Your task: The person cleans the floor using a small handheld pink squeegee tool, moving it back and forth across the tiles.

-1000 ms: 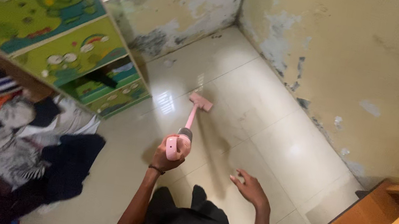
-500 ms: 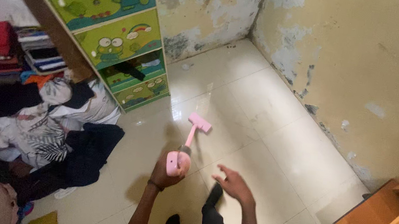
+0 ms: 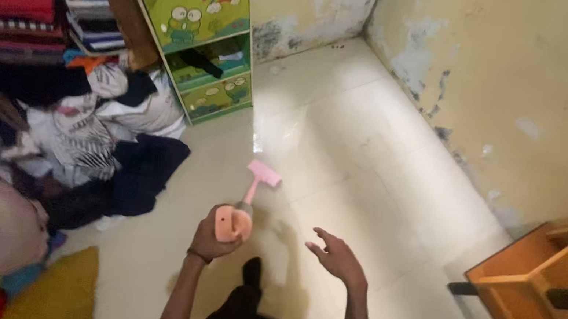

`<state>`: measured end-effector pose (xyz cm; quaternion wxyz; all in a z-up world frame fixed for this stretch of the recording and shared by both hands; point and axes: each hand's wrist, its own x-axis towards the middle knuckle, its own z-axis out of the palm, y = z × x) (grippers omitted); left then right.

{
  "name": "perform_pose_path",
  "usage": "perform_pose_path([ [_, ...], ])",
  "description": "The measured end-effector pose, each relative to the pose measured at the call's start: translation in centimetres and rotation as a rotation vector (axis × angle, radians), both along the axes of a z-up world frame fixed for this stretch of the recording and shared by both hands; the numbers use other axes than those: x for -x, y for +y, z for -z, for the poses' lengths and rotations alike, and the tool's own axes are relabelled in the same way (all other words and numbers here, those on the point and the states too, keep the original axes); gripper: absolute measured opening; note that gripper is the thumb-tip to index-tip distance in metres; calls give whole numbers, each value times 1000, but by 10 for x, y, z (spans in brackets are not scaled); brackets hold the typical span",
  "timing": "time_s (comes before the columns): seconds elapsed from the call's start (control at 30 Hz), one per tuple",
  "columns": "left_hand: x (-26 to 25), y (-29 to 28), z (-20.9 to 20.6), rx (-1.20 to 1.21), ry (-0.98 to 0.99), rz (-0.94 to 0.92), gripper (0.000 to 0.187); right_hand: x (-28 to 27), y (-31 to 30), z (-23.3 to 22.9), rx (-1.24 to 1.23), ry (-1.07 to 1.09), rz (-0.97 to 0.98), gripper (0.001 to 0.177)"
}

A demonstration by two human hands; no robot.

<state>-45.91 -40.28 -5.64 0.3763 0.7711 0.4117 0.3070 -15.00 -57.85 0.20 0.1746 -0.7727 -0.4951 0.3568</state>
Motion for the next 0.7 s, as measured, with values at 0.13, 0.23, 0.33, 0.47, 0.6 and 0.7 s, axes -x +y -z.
perform_pose_path([
  [0.13, 6, -83, 11, -110, -26, 90, 77, 20, -59, -19, -111, 103, 28, 66],
  [0.23, 7, -120, 11, -335, 77, 223, 75, 56, -108, -24, -8, 165, 84, 65],
  [0.33, 25, -176, 4, -177, 109, 237, 58, 100, -156, -13, 76, 222, 73, 65],
  [0.47, 64, -211, -5, -466, 78, 204, 48, 149, -187, -4, 121, 258, 10, 68],
  [0.6, 122, -233, -35, -57, 10, 152, 63, 205, -196, -13, 23, 202, -107, 68],
  [0.7, 167, -248, -56, -114, 10, 167, 53, 253, -196, -18, -82, 143, -190, 69],
])
